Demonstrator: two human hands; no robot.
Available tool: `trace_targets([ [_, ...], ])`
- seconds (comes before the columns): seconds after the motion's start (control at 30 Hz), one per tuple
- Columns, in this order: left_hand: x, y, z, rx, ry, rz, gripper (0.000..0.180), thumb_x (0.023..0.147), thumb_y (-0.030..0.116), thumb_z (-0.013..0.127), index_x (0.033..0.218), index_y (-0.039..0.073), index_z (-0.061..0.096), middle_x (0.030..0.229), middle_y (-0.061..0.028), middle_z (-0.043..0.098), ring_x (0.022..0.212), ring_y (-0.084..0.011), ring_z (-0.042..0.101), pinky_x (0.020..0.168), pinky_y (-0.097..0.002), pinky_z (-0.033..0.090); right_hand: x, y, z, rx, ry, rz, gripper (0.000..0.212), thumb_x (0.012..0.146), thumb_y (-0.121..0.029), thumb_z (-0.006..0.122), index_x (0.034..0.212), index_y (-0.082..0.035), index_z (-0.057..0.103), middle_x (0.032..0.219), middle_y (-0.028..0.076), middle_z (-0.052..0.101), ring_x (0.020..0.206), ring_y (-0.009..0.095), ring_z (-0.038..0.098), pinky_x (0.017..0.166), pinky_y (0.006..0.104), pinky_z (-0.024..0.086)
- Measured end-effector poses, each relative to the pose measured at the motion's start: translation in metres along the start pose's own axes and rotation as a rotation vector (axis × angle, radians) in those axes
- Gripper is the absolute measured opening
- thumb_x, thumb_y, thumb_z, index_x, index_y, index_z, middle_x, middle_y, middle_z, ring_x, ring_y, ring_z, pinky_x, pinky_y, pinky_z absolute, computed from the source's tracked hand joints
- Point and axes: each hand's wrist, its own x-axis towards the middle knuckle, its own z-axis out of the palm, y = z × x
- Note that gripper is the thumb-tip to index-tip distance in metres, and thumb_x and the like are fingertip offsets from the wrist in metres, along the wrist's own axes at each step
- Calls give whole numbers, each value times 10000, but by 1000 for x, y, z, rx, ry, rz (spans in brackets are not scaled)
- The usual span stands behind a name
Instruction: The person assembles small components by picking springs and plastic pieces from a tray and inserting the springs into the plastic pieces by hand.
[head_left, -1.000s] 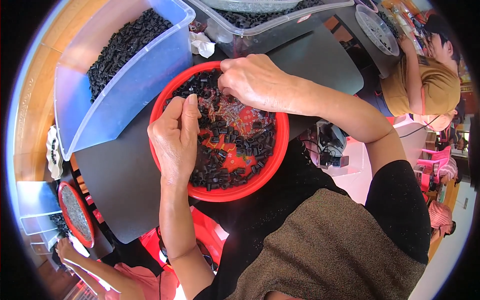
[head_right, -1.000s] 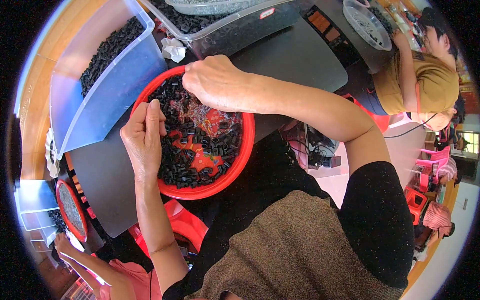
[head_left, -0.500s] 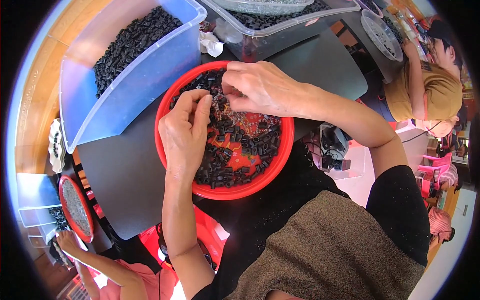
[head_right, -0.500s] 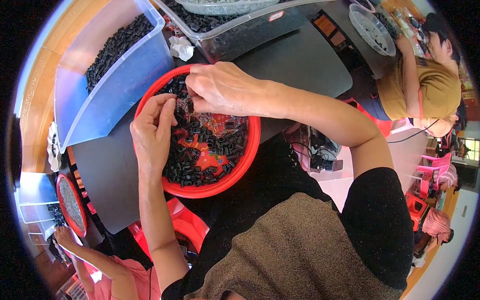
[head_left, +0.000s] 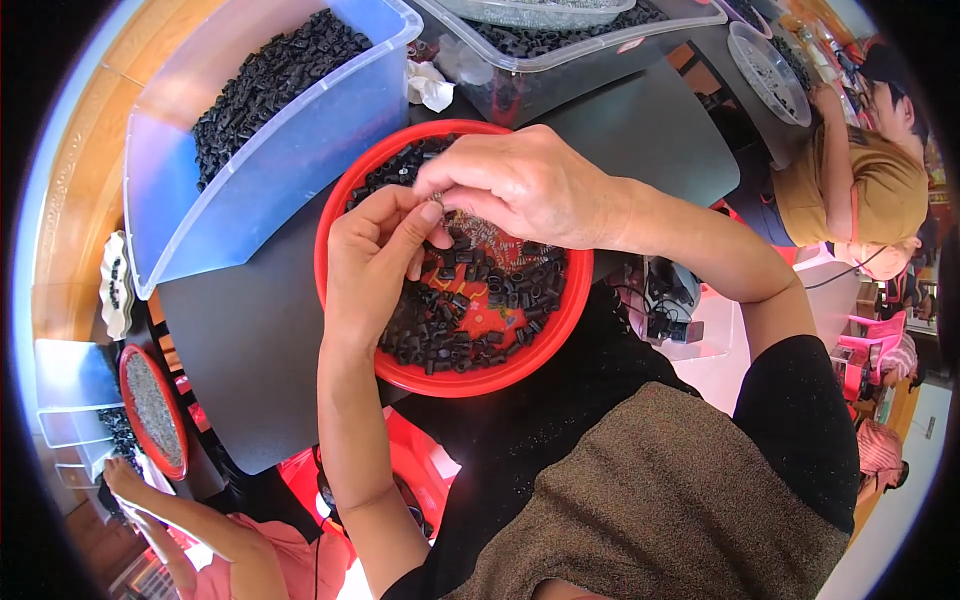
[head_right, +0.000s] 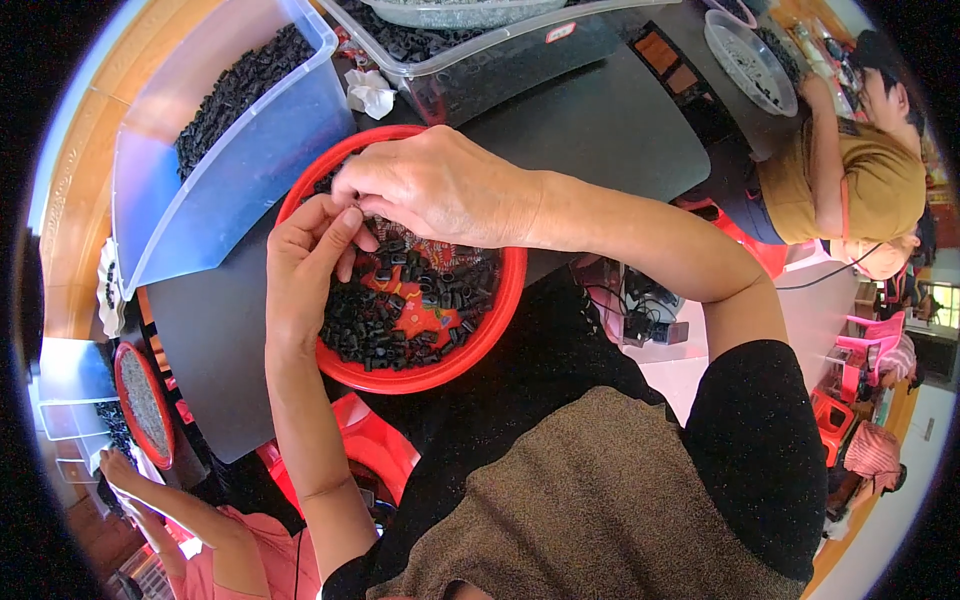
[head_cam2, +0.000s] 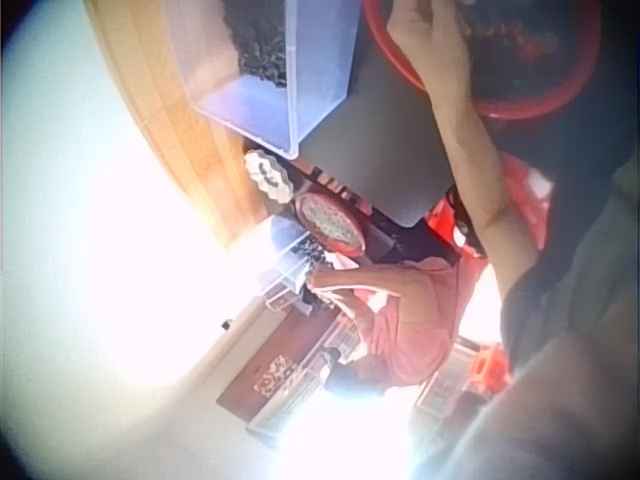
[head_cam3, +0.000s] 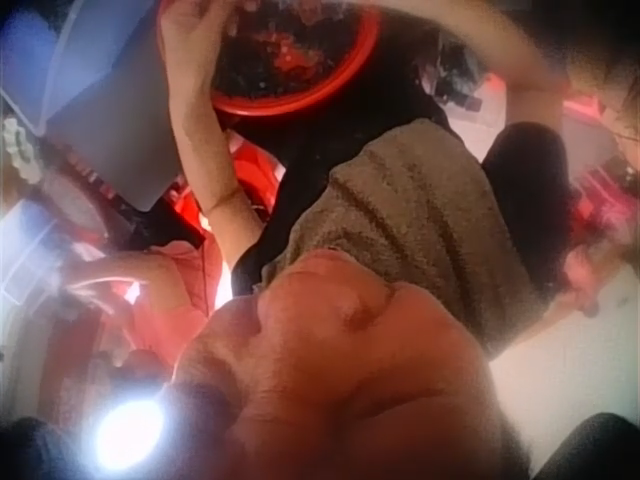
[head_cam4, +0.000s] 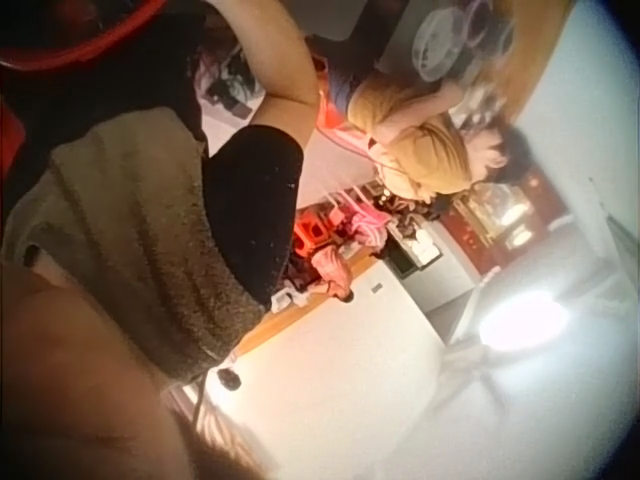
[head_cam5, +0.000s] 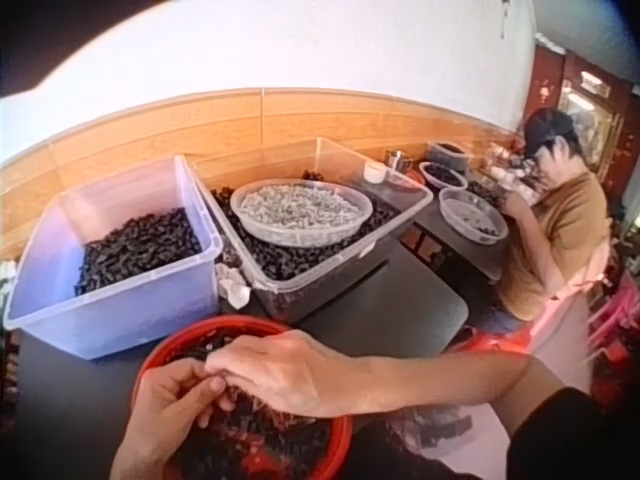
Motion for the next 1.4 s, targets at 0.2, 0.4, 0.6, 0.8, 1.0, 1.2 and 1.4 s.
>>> trace_targets([
  [0.2, -1, 0, 3, -74, -45, 57, 120, 958, 120, 566, 962, 18, 628, 739, -4, 625, 579, -29, 448, 538, -188, 368, -1, -5, -4, 99, 33, 87, 217, 832, -30, 649, 1036, -65, 583, 839, 111, 669, 703, 292, 667, 615, 359, 522],
  [0.4, -1, 0, 4, 50, 18, 93, 124, 962, 132, 553, 966, 31, 625, 748, -1, 616, 594, -22, 448, 545, -186, 369, -2, -11, -12, 105, 0, 325, 187, 871, -96, 635, 1038, -20, 600, 768, 145, 666, 679, 283, 663, 630, 380, 511],
  [0.6, -2, 0, 9, 164, 105, 167, 93, 950, 93, 563, 933, 19, 616, 724, 23, 585, 615, -42, 485, 570, -203, 400, 3, -7, -16, 380, -236, 661, 219, 989, -213, 542, 995, -8, 619, 740, 40, 624, 554, 74, 509, 523, 244, 428],
  [0.8, -3, 2, 12, 427, 164, 307, 66, 923, 66, 580, 902, 8, 603, 656, 4, 529, 615, -58, 471, 573, -232, 405, 4, -2, -17, 566, -318, 736, 216, 983, -209, 557, 942, -4, 612, 736, 3, 596, 574, 56, 488, 528, 224, 414],
  [1.0, -4, 5, 9, 290, 141, 202, 184, 946, 108, 554, 793, 6, 554, 626, 2, 488, 591, -67, 442, 549, -238, 378, 0, -6, -13, 379, -93, 477, 186, 961, -180, 594, 928, 1, 616, 725, 0, 586, 623, 52, 514, 561, 215, 428],
  [1.2, -3, 3, 8, 210, 154, 155, 296, 974, 161, 536, 722, 12, 493, 606, 12, 446, 575, -63, 390, 528, -245, 339, -6, -4, -30, -110, -385, 498, 149, 832, -165, 677, 840, -18, 657, 717, 168, 637, 688, 361, 621, 606, 425, 474],
  [1.4, -1, -1, 8, 386, 120, 214, 365, 977, 196, 557, 675, 4, 485, 576, -6, 438, 556, -73, 395, 512, -269, 346, -10, 8, -27, -260, -228, 452, 110, 826, -118, 655, 847, -10, 653, 741, 163, 641, 702, 355, 633, 641, 431, 491],
])
